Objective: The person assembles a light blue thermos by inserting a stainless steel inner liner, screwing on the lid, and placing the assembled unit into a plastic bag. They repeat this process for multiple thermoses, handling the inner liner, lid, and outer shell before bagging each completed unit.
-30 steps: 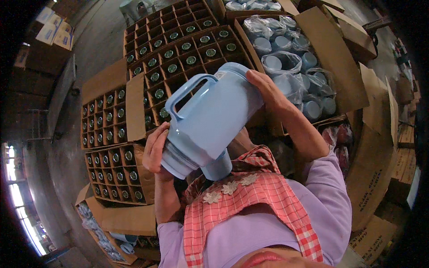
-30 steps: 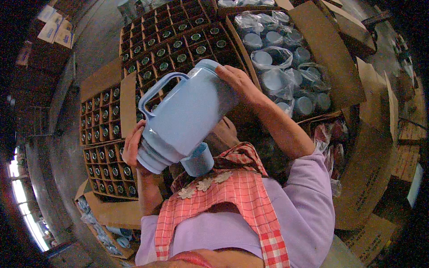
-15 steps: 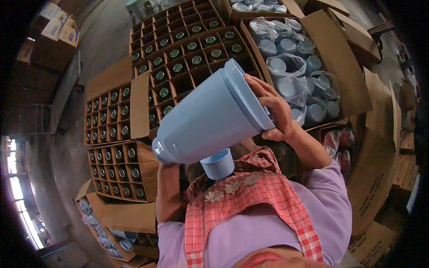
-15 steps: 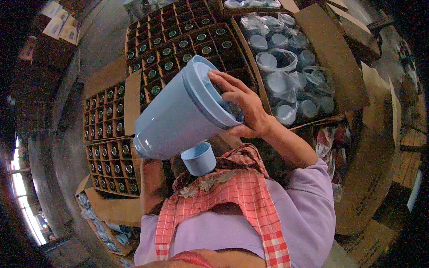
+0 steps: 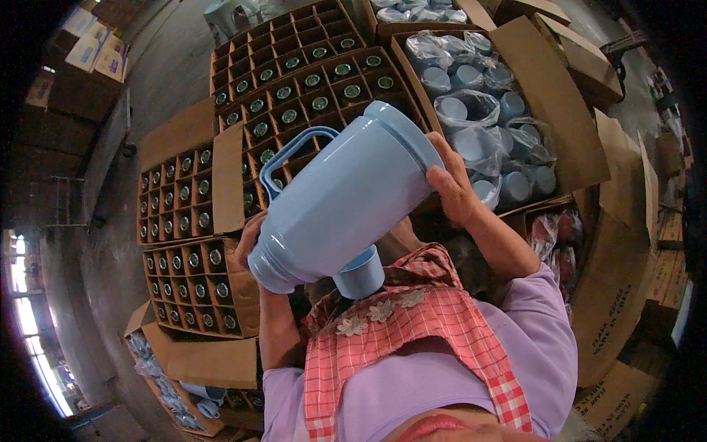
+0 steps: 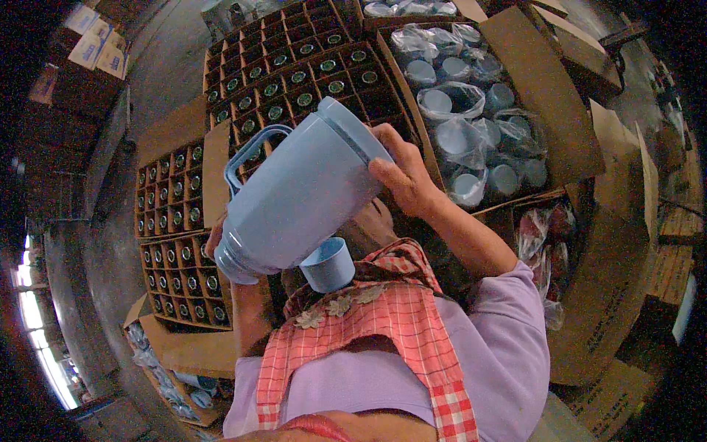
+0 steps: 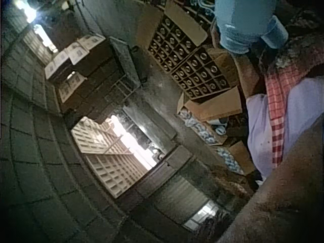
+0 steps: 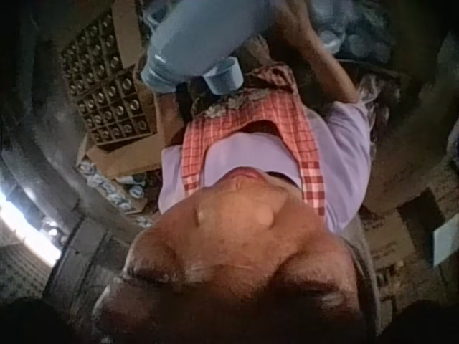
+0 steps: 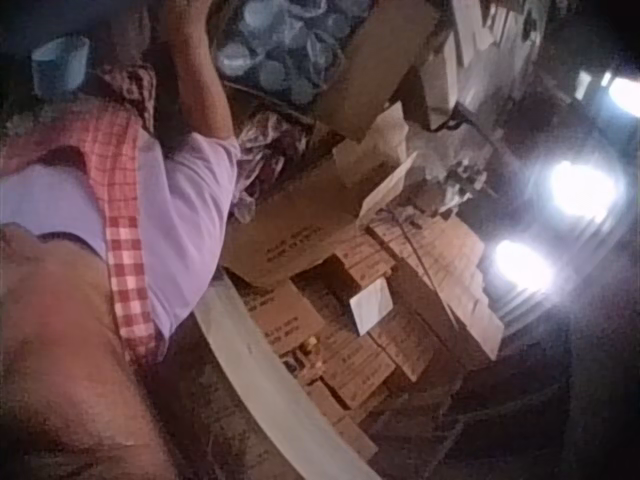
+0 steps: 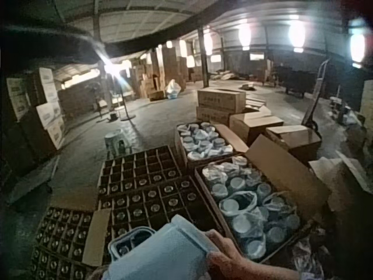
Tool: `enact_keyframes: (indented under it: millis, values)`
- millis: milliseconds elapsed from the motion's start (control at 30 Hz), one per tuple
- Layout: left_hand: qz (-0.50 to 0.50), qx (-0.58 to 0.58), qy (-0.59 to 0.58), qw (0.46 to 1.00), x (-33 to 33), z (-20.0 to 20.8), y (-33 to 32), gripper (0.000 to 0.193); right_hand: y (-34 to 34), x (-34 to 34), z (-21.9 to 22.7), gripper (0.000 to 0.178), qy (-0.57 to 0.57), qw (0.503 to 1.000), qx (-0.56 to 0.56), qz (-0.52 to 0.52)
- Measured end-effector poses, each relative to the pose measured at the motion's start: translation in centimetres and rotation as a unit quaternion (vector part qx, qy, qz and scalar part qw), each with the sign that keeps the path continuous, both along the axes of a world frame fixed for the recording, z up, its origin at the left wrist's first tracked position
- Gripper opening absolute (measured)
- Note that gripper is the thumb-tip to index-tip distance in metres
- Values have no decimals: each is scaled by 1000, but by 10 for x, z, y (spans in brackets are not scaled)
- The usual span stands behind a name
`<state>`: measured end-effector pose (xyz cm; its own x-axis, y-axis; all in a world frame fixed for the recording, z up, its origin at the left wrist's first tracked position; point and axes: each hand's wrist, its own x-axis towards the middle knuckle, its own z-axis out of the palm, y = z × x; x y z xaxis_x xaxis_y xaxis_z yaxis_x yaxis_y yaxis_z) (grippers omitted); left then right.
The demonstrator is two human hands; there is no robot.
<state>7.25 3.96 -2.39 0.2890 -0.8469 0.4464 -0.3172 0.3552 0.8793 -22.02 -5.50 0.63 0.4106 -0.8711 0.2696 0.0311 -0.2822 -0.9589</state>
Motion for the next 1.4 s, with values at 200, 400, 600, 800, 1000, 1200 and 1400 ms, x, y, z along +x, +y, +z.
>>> enact_keyframes:
  millis: [200, 400, 600, 800, 1000, 1200, 1400]
  values:
    - [68, -127, -250, 957, -18, 20, 13, 22, -19, 5, 5, 44, 22, 989, 149, -9]
    - [55, -98, -193, 975, -21, -17, 2, 21, -40, 8, -11, 42, 105, 976, 189, -20]
    - [-75, 8, 29, 997, -6, -54, 15, 37, -27, -6, -33, 40, 162, 964, 209, -30]
    - [-116, 101, 453, 878, 2, -91, 20, 29, -18, -2, -30, 42, 119, 972, 202, -16]
    - [-157, 168, 589, 775, 9, -102, 7, 28, -16, 7, -37, 51, -121, 982, 124, 75]
    - [-182, 193, 591, 761, 1, -105, 5, 26, -35, 24, -29, 59, -161, 986, 14, 38]
    - [-193, 212, 586, 758, -5, -109, 7, 25, -31, 34, 16, 48, 5, 998, 29, 49]
